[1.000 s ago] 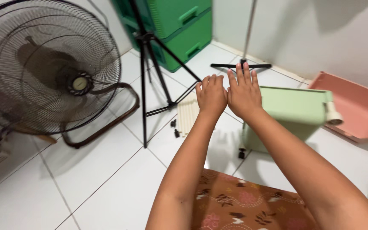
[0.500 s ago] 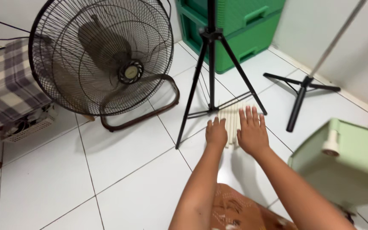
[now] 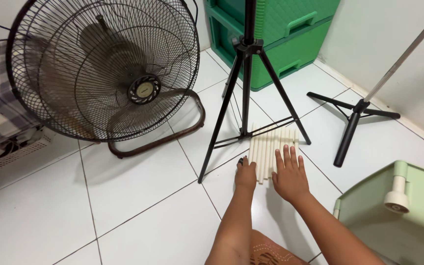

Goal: The person assembles a two-tier plastic storage unit by attaching wheels and inserting vertical support rods into a green base tray, then placing a yellow top tray onto the rods.

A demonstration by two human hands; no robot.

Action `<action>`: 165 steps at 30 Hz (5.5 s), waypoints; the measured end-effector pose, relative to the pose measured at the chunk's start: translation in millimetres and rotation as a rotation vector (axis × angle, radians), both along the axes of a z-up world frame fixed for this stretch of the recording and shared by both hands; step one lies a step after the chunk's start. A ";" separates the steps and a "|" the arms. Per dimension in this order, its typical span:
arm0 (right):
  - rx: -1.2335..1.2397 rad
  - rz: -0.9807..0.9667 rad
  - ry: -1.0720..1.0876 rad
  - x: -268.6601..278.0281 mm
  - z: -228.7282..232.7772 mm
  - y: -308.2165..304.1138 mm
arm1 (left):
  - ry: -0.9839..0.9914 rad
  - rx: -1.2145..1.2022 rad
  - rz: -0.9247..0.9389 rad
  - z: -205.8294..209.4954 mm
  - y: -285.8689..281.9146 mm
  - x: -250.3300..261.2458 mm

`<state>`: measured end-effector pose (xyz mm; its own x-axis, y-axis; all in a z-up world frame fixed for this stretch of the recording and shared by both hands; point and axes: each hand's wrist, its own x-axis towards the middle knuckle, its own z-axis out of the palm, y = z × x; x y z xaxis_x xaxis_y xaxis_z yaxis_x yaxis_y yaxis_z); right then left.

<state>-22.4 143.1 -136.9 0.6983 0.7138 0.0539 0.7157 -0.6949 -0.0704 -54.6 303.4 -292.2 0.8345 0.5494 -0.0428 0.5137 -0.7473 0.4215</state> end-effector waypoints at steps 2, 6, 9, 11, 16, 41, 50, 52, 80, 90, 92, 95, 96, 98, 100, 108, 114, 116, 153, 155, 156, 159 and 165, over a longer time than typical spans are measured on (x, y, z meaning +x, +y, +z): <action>0.000 -0.005 0.013 1.2 -1.8 -1.9 | -0.035 0.030 0.002 -4.2 -0.8 1.2; -0.009 -0.006 0.013 1.6 -2.5 -4.7 | -0.046 0.065 0.029 -6.2 -1.2 2.8; 0.005 -0.004 -0.007 -0.9 -0.9 -8.1 | -0.100 0.095 0.028 1.4 -2.3 -2.3; 0.003 0.001 -0.025 -4.1 2.4 -9.8 | -0.169 0.127 0.024 13.6 -5.0 -8.1; 0.035 -0.007 -0.016 -18.9 19.0 -20.6 | -0.396 0.086 0.042 63.4 -23.3 -21.8; 1.043 -0.266 0.222 -53.5 160.6 -202.1 | -0.628 -1.380 -0.291 281.0 -225.6 -22.8; 0.665 -0.231 -0.233 -40.9 134.8 -261.6 | -0.515 -1.285 -0.186 288.4 -255.5 -35.0; 0.633 -0.215 -0.248 -38.2 129.0 -265.6 | -0.501 -1.240 -0.167 289.7 -258.9 -39.6; 0.548 -0.234 -0.527 -39.2 122.1 -256.8 | -0.586 -1.010 0.009 275.2 -297.7 -67.1; 0.518 -0.244 -0.467 -40.0 121.9 -257.7 | -0.598 -1.087 0.028 277.9 -294.6 -65.3; 0.509 -0.243 -0.454 -40.8 122.3 -258.3 | -0.627 -1.084 0.036 275.9 -295.8 -63.5; 0.487 -0.242 -0.460 -41.0 122.9 -258.3 | -0.639 -1.058 0.049 272.5 -297.7 -60.7; 0.478 -0.241 -0.466 -40.9 122.8 -258.6 | -0.637 -1.046 0.055 271.4 -298.1 -60.0; 0.494 -0.231 -0.451 -40.7 122.1 -260.0 | -0.638 -1.045 0.064 269.8 -298.8 -58.8; 0.504 -0.228 -0.439 -40.5 120.7 -262.0 | -0.641 -1.052 0.072 269.1 -300.2 -58.1; 0.516 -0.230 -0.432 -36.6 115.5 -263.8 | -0.628 -1.071 0.118 275.4 -301.5 -55.0; 0.514 -0.233 -0.403 -37.8 115.4 -265.4 | -0.613 -1.075 0.133 277.3 -301.2 -51.7; 0.516 -0.230 -0.407 -38.6 116.7 -265.7 | -0.604 -1.077 0.141 278.6 -301.7 -50.9; 0.495 -0.179 -0.302 -49.0 133.7 -270.2 | -0.458 -1.374 -0.211 244.9 -259.1 -28.0; 0.494 -0.181 -0.301 -48.3 134.7 -270.2 | -0.465 -1.410 -0.224 243.0 -257.7 -26.2; 0.494 -0.181 -0.300 -48.1 135.2 -270.1 | -0.469 -1.428 -0.230 242.8 -257.6 -25.9; 0.488 -0.197 -0.259 -48.0 136.5 -270.4 | -0.458 -1.422 -0.217 245.6 -258.8 -26.5; 0.492 -0.199 -0.256 -45.5 135.8 -270.3 | -0.463 -1.291 -0.190 262.6 -264.7 -31.1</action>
